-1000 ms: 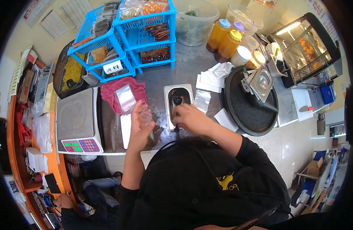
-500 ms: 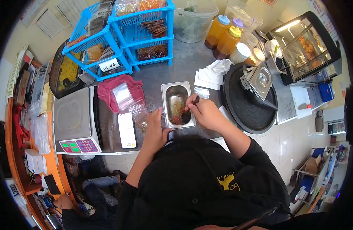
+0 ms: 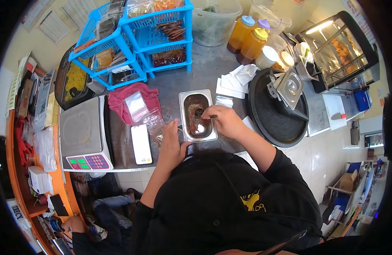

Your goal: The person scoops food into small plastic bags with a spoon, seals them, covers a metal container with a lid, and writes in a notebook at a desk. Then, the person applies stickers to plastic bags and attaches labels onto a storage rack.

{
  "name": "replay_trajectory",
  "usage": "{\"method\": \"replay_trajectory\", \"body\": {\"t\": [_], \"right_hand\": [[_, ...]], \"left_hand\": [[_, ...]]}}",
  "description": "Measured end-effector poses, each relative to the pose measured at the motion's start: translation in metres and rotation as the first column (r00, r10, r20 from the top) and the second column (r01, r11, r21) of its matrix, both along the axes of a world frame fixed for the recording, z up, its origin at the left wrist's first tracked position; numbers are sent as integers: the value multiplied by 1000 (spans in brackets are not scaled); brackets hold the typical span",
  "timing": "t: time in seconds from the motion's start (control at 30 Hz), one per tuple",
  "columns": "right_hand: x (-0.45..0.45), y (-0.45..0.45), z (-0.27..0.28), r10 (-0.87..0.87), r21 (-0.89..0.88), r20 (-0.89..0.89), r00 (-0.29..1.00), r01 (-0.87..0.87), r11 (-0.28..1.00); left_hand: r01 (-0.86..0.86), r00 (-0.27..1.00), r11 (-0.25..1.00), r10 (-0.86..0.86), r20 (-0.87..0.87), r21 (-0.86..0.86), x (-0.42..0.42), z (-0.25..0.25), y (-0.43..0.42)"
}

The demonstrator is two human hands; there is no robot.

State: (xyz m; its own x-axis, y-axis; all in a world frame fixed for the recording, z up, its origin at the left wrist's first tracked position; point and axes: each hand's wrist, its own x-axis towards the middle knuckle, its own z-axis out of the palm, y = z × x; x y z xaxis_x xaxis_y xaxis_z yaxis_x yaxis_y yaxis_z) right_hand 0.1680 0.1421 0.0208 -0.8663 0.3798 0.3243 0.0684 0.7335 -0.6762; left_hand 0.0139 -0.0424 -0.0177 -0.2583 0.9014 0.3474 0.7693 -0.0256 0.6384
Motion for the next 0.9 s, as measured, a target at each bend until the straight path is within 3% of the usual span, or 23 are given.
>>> {"method": "replay_trajectory", "body": {"t": [0.07, 0.27, 0.3, 0.4, 0.53, 0.57, 0.7, 0.83, 0.9], "right_hand": [[3, -2, -15, 1, -13, 67, 998, 0, 1000], [7, -15, -19, -24, 101, -32, 999, 27, 995], [8, -20, -21, 30, 39, 18, 999, -30, 999], [13, -30, -18, 9, 24, -47, 999, -8, 1000], [12, -25, -16, 106, 99, -104, 989, -96, 990], [15, -29, -27, 162, 141, -40, 986, -155, 978], [20, -21, -15, 74, -8, -48, 996, -74, 997], [8, -6, -20, -21, 233, -96, 995, 43, 971], [8, -12, -33, -37, 194, -62, 997, 49, 980]], "left_hand": [[7, 1000, 1000, -7, 12, 0, 1, 0, 1], [4, 1000, 1000, -4, 24, -21, 1, -1, 0], [3, 1000, 1000, -2, 27, -29, 1, -2, 0], [12, 1000, 1000, -11, 29, -22, 0, -2, 0], [-1, 999, 1000, 2, 38, -23, 1, -4, 1], [4, 1000, 1000, -3, 26, -18, 2, -4, 1], [-16, 1000, 999, 16, 21, -36, 1, -2, 0], [-9, 998, 999, 11, 60, -31, 4, -4, 1], [-11, 999, 999, 12, 52, -32, 4, -3, 1]]}}
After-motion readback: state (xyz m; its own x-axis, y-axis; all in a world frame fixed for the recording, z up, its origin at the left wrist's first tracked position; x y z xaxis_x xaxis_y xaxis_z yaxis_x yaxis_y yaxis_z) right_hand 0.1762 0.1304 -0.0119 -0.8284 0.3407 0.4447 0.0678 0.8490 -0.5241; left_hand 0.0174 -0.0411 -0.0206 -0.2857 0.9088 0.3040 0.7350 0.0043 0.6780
